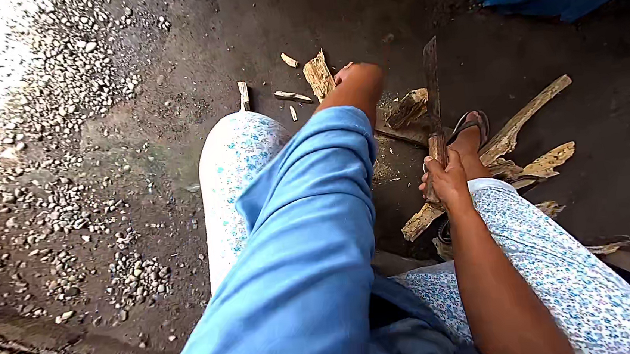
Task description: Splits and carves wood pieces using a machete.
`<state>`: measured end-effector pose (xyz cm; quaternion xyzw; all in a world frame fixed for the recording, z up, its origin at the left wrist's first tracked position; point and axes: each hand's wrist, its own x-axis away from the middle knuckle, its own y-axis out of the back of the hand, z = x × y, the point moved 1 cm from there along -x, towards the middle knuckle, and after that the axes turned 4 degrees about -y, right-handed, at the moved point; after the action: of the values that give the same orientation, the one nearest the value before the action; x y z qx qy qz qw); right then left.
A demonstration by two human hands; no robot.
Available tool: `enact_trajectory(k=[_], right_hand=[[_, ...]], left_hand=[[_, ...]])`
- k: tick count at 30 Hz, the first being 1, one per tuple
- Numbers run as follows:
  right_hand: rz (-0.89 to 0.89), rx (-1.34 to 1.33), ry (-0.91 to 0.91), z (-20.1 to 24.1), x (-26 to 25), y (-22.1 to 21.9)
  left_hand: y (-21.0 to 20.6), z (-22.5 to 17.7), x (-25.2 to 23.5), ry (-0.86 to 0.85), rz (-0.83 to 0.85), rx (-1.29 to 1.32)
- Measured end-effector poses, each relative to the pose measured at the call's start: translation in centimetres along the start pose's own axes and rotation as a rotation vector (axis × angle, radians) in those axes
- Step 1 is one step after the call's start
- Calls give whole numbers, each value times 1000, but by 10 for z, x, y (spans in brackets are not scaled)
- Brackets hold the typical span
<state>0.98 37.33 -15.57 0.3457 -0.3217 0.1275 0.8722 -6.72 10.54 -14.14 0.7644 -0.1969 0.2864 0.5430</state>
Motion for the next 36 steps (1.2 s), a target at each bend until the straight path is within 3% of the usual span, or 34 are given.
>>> enact_trajectory(k=[4,8,16,27,36], right_hand=[[5,-8,16,-1,-4,5],[8,-18,-4,5,-8,12],[2,-111,-46,10,-8,16],[23,109,-94,3,18,0],[94,2,-128,-12,15,-6]], left_hand=[[-88,-17,-51,16,-70,285],[-129,-22,-87,27,-45,335],[-122,-18,-114,17,18,256],[-133,-17,-99,18,58,291],[-149,-17,-91,38,60,303]])
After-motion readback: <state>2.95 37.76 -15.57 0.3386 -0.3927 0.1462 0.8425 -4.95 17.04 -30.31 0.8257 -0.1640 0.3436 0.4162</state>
